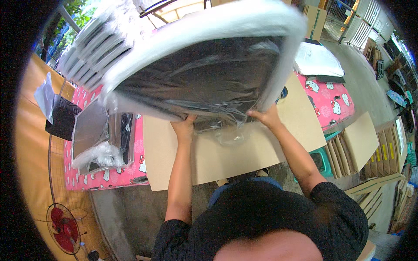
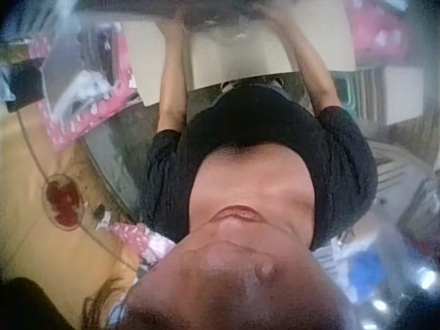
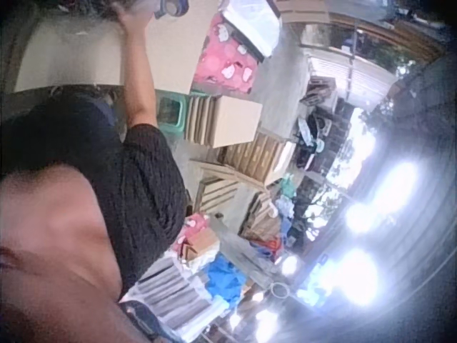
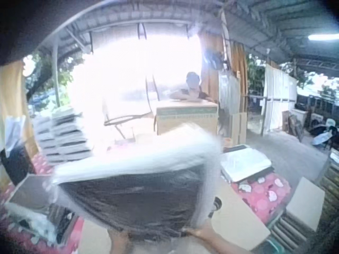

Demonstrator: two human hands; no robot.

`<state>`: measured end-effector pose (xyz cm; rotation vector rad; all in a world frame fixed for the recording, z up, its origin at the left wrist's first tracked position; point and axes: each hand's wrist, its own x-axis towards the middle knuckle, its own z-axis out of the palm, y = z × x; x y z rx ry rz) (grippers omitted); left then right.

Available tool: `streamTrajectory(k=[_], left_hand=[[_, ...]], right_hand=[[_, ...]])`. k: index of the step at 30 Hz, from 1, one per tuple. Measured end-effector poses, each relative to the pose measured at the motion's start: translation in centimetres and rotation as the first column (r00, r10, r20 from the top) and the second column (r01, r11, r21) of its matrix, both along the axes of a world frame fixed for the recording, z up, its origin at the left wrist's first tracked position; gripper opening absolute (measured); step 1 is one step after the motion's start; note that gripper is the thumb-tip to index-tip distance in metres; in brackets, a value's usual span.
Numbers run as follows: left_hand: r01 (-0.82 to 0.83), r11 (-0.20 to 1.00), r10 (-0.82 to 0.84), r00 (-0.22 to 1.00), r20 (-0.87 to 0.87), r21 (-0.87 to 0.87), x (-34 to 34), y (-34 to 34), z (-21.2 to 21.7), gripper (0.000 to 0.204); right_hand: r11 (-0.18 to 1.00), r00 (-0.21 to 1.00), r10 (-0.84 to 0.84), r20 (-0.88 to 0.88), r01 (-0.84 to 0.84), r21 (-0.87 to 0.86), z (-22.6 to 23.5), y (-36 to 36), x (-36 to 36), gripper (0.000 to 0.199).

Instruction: The person wraps rectangular items in brown paper by folding the paper around them and securing the seams with a tape dispenser.

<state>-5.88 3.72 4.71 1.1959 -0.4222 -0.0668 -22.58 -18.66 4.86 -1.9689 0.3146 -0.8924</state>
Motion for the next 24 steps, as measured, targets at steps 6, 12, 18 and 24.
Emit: streamTrajectory(k=[6,12,18,24], left_hand=[[0.329,0.900,-0.194,0.891,-0.411,0.287,-1.5,-0.7,-0.3,0.040],[0.871,0.440,-0.657,0.479,-0.583,0.220,-6.2,3.2,4.6,0.029],[0.612,0.789,-0.517,0.606,-0.605,-0.060,-3.9,8.5,0.2,0.027],[0.290,0.937,-0.331,0.547,-0.769,-0.197,-4.6,3.8,-3.5,0.076]], right_hand=[[0.776,0.935,-0.062,-0.349,-0.174,-0.606,21.9,0.9,0.7,0.068],[0.533,0.781,-0.093,-0.618,-0.485,-0.693,17.4,0.7,6.9,0.054],[0.551,0.725,-0.091,-0.682,-0.534,-0.641,18.0,2.0,7.1,0.066],[0.460,0.839,0.020,-0.543,-0.490,-0.741,19.2,8.7,10.9,0.084]])
